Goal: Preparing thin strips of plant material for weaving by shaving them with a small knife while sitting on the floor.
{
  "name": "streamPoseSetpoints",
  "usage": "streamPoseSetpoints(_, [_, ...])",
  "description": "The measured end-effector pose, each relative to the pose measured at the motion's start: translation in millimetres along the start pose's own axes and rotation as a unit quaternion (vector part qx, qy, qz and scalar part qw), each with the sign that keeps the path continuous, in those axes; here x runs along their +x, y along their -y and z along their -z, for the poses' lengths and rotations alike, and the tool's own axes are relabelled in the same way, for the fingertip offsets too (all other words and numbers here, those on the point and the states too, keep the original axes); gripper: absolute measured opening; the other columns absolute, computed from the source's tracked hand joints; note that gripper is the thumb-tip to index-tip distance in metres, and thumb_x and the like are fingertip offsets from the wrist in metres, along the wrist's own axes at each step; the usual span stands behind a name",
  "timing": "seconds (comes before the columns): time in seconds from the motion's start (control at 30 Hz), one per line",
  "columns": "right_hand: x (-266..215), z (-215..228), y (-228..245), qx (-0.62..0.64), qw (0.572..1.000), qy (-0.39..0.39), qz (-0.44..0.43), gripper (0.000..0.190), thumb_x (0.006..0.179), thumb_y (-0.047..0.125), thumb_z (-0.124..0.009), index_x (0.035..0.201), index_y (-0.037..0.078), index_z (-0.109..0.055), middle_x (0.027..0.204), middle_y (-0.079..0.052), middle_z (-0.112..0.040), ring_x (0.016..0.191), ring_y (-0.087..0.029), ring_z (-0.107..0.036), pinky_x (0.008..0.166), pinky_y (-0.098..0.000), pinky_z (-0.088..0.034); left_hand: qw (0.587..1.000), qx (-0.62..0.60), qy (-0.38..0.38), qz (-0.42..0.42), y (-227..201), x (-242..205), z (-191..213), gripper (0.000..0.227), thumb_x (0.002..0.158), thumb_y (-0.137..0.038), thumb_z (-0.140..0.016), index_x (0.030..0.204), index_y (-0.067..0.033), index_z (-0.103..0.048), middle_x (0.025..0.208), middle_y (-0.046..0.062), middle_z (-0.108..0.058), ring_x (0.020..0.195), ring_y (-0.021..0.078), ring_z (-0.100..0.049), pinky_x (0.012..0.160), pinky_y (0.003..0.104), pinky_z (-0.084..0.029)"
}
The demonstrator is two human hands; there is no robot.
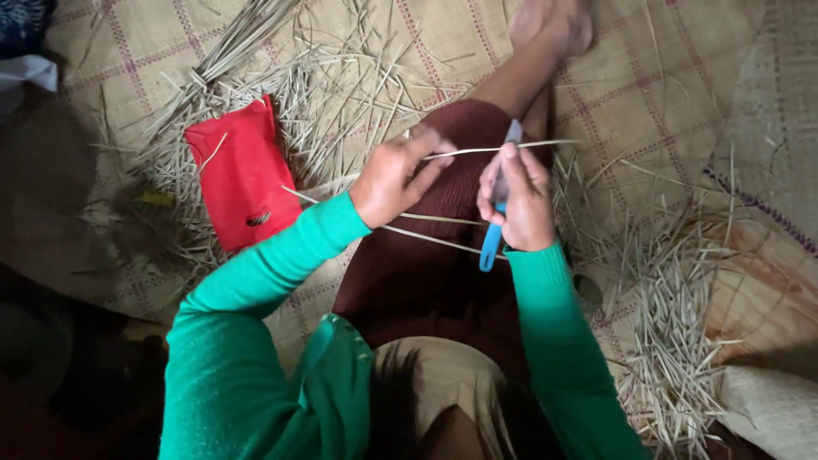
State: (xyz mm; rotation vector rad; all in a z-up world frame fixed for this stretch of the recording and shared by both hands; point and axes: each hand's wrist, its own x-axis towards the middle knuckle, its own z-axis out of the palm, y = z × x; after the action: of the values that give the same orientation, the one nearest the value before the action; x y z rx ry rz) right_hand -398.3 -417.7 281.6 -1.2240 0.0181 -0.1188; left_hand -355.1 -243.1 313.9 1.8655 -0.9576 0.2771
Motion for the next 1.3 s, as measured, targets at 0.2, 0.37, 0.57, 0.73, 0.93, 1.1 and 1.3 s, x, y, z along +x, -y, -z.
streamPoseSetpoints(0.2, [-5.6, 21.6, 5.9, -0.008, 0.999, -0.035, 0.004, 0.036, 0.096, 0.024, -0.035, 0.067, 0.004, -0.042, 0.049, -0.01, -0.041, 0.029, -0.017, -0.044, 0.021, -0.0161, -0.021, 0.978, 0.188, -0.045, -0.08, -10.8, -18.8, 8.4, 0.008, 0.086, -0.011, -0.052, 0.08, -0.0084, -0.056, 0.074, 0.005, -0.053, 0.064, 0.024, -0.059, 0.057, 0.028, -0.049])
streamPoseSetpoints(0.37, [-10.2, 43.0, 3.1, -0.028, 0.999, -0.036, 0.004, 0.037, 0.096, 0.024, -0.038, 0.067, 0.002, -0.043, 0.048, -0.013, -0.041, 0.027, -0.019, -0.042, 0.02, -0.0172, -0.02, 0.997, 0.078, -0.007, -0.008, -11.3, -26.0, 0.7, 0.011, 0.084, -0.008, -0.049, 0.077, -0.0082, -0.056, 0.067, 0.006, -0.054, 0.059, 0.0251, -0.058, 0.053, 0.029, -0.048])
streamPoseSetpoints(0.57, [-14.0, 68.7, -1.3, -0.014, 1.0, -0.019, -0.008, 0.038, 0.096, 0.025, -0.04, 0.067, 0.001, -0.043, 0.047, -0.014, -0.04, 0.026, -0.02, -0.041, 0.02, -0.0173, -0.021, 0.863, -0.433, 0.099, 0.241, 10.1, -36.9, -26.4, 0.016, 0.076, 0.003, -0.044, 0.084, 0.0046, -0.058, 0.061, 0.016, -0.059, 0.045, 0.009, -0.053, 0.037, 0.012, -0.029])
streamPoseSetpoints(0.73, [-16.1, 79.8, 0.2, 0.001, 1.0, -0.02, -0.013, 0.037, 0.096, 0.026, -0.039, 0.067, 0.002, -0.043, 0.048, -0.014, -0.04, 0.027, -0.019, -0.04, 0.02, -0.0168, -0.021, 0.81, -0.496, 0.102, 0.296, 3.8, -36.4, -39.2, 0.014, 0.076, -0.002, -0.049, 0.082, 0.0039, -0.06, 0.061, 0.018, -0.06, 0.046, 0.0091, -0.054, 0.035, 0.009, -0.027])
streamPoseSetpoints(0.93, [-29.5, 56.6, -7.2, -0.108, 0.992, -0.069, -0.02, 0.049, 0.095, 0.035, -0.029, 0.062, 0.003, -0.046, 0.046, -0.011, -0.042, 0.026, -0.014, -0.04, 0.02, -0.0167, -0.021, 0.839, -0.459, 0.027, 0.29, 8.4, -35.3, -68.5, 0.015, 0.077, -0.004, -0.048, 0.085, 0.0013, -0.059, 0.06, 0.014, -0.06, 0.045, 0.0054, -0.054, 0.036, 0.007, -0.034])
streamPoseSetpoints(1.1, [-53.6, 37.3, -11.1, -0.087, 0.994, -0.03, -0.061, 0.038, 0.093, 0.023, -0.045, 0.062, 0.0, -0.046, 0.045, -0.015, -0.044, 0.026, -0.019, -0.044, 0.018, -0.0182, -0.025, 0.913, -0.344, -0.059, 0.213, 6.0, -33.6, -92.0, 0.008, 0.075, 0.0, -0.054, 0.078, -0.0035, -0.06, 0.059, 0.01, -0.061, 0.048, 0.0086, -0.057, 0.043, 0.015, -0.046])
streamPoseSetpoints(1.3, [-66.0, 35.2, -18.3, -0.019, 0.995, -0.012, -0.097, 0.038, 0.093, 0.025, -0.043, 0.065, 0.0, -0.045, 0.046, -0.012, -0.04, 0.025, -0.017, -0.041, 0.018, -0.018, -0.023, 0.98, 0.163, -0.05, -0.101, -26.8, -24.1, -73.0, 0.011, 0.082, -0.013, -0.05, 0.073, -0.008, -0.054, 0.062, 0.004, -0.049, 0.057, 0.02, -0.052, 0.051, 0.028, -0.045])
